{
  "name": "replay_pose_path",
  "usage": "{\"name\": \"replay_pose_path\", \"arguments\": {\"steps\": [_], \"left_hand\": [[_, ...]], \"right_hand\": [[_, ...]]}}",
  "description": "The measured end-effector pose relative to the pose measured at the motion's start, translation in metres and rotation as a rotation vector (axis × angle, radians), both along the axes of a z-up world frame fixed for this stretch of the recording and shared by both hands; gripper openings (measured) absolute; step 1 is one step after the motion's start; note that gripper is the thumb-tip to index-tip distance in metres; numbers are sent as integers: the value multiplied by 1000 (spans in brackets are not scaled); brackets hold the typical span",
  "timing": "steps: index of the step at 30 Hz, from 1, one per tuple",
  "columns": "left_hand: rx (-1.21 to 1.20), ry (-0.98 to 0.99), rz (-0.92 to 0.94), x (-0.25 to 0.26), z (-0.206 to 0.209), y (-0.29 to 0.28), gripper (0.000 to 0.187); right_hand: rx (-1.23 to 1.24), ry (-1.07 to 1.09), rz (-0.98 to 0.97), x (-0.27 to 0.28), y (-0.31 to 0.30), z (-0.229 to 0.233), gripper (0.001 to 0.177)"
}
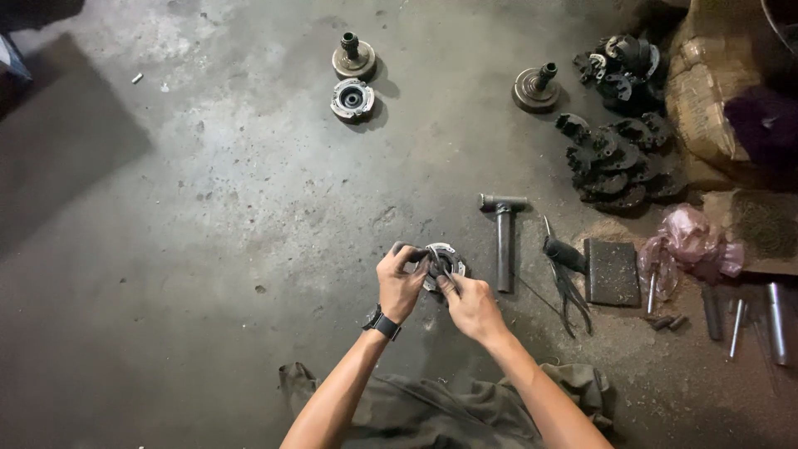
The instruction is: The person grinds a metal ring on a bench grinder, then walks to a work area on the floor. They wipe the ring with a cloth and use pliers to remove a small metal clip from a circular mechanical assembly.
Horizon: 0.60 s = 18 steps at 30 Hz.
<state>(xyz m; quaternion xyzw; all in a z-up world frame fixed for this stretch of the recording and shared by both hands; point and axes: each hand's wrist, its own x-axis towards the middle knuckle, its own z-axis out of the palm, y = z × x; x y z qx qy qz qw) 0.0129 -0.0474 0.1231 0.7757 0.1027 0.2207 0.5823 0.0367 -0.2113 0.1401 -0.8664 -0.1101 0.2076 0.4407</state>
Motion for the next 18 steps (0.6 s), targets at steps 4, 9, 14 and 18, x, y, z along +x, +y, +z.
{"name": "replay_pose_path", "arguments": {"steps": [4,9,14,18], "left_hand": [[89,-19,7,1,-3,-6,14],[34,-33,6,-1,-8,-7,14],[-16,5,-24,3,-12,-6,13],[-9,35,-18,6,-23,-4,14]], "right_hand": [[-123,-122,-27,-2,3,6,42],[-75,-193,-56,-6,4,-5,40],[-70,-116,-62,-3,4,-15,37],[-11,-183,-81,-3,-1,-53,39]]}}
